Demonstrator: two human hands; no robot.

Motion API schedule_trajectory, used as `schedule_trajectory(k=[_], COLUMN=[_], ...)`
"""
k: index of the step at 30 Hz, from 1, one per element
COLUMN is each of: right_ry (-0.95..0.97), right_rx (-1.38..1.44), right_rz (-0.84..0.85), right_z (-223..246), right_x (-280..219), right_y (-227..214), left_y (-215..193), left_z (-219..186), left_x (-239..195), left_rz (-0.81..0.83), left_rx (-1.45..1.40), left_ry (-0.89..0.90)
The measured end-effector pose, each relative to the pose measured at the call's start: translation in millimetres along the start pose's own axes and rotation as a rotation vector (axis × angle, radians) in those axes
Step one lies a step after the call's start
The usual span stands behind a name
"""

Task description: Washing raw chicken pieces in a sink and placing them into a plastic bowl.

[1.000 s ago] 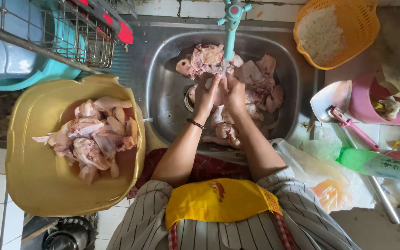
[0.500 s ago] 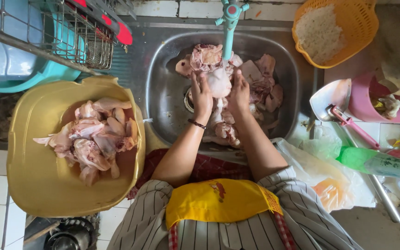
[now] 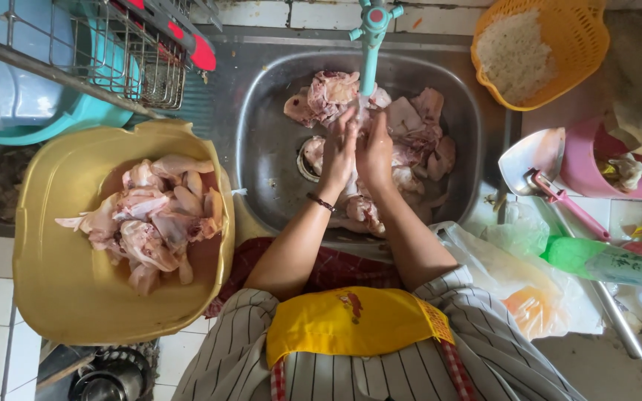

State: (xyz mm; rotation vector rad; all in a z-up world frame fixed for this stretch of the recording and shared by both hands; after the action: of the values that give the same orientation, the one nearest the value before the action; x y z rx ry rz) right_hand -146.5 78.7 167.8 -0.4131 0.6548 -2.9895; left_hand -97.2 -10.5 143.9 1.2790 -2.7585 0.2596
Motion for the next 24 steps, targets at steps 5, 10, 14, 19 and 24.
schedule_trajectory(k=[5, 10, 14, 19, 24], right_ry=[-0.142, -0.134, 0.304, 0.232, 0.162], right_rx=[0.136, 0.238, 0.525, 0.516, 0.367], right_rz=[0.006, -0.136, -0.049, 0.022, -0.07], right_z=[42.1, 8.8, -40.7, -54.8, -32.5], right_x=[0.1, 15.7, 18.0, 17.8, 20.6], right_y=[-14.5, -22.0, -1.5, 9.2, -8.9], left_y=[-11.6, 1.2, -28.2, -39.7, -40.8], left_z=[76.2, 140.2, 74.9, 93.8, 41.0], left_x=[14.4, 10.8, 9.9, 15.7, 14.6], left_rz=[-0.191, -0.064, -0.124, -0.219, -0.374], left_rx=[-0.381, -0.896, 0.045, 0.186, -0.366], left_ry=[-0.46, -0.534, 0.0, -0.439, -0.349])
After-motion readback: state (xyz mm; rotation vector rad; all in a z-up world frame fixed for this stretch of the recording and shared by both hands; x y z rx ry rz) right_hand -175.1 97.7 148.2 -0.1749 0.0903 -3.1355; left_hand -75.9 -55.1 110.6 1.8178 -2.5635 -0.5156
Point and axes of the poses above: each hand's wrist, its own x-axis towards the middle knuckle, its own y-axis out of the palm, z = x × y, the point moved 10 cm from there along x, towards the middle knuckle, and after that the axes turned 15 degrees about -z, right-handed, at the moved point
